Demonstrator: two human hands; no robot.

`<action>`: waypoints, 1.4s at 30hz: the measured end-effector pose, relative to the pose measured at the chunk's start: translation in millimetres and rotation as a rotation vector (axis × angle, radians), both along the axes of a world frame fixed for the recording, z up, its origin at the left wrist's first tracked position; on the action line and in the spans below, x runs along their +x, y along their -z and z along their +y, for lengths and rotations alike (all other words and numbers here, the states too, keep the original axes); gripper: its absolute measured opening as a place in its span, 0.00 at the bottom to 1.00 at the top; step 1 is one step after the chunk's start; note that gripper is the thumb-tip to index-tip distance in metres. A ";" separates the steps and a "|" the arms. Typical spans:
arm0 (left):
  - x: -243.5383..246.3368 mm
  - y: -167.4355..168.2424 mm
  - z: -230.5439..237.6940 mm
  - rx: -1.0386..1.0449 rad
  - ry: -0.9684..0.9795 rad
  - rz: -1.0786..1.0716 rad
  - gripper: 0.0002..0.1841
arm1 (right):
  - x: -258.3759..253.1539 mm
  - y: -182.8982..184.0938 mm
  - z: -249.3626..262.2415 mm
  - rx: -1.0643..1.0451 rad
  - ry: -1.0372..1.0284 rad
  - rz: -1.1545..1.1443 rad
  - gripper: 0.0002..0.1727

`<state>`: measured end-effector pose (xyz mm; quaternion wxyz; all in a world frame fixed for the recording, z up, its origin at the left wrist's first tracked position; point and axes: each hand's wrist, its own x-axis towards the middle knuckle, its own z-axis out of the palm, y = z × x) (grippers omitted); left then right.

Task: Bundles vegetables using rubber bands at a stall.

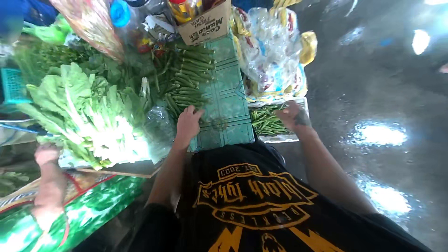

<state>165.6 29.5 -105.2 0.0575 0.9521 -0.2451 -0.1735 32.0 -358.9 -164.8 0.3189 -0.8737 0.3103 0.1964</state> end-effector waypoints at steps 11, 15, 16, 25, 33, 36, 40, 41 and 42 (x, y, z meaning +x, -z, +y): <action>107.7 -11.8 13.5 0.124 -0.834 0.117 0.33 | 155.4 -38.2 203.6 0.340 -0.733 -0.369 0.18; 91.9 -28.1 18.7 -0.053 -0.777 0.059 0.30 | 149.8 -49.6 242.2 0.086 -0.706 -0.103 0.27; 82.1 -30.7 22.0 -0.174 -0.745 0.051 0.30 | 145.5 -46.4 245.3 0.045 -0.705 -0.083 0.26; 10.7 -16.9 29.5 -0.923 -0.695 0.208 0.25 | 140.0 -64.3 196.0 0.353 -0.598 -0.332 0.10; 31.4 -9.7 -14.0 -1.312 -0.639 0.767 0.18 | 200.9 -100.3 173.4 0.698 -0.417 -0.284 0.25; 24.3 -5.5 -16.8 -1.589 -0.884 0.908 0.17 | 250.6 -75.3 161.3 0.184 -0.383 -0.349 0.21; 14.6 0.8 -9.4 -1.762 -0.916 0.959 0.22 | 269.1 -51.4 169.9 -0.125 -0.429 -0.271 0.28; 13.0 0.6 -6.4 -1.763 -0.895 0.944 0.23 | 264.9 -49.2 173.3 -0.149 -0.425 -0.304 0.29; 12.4 -0.4 -3.0 -1.754 -0.877 0.932 0.24 | 258.5 -51.9 177.2 -0.151 -0.417 -0.362 0.29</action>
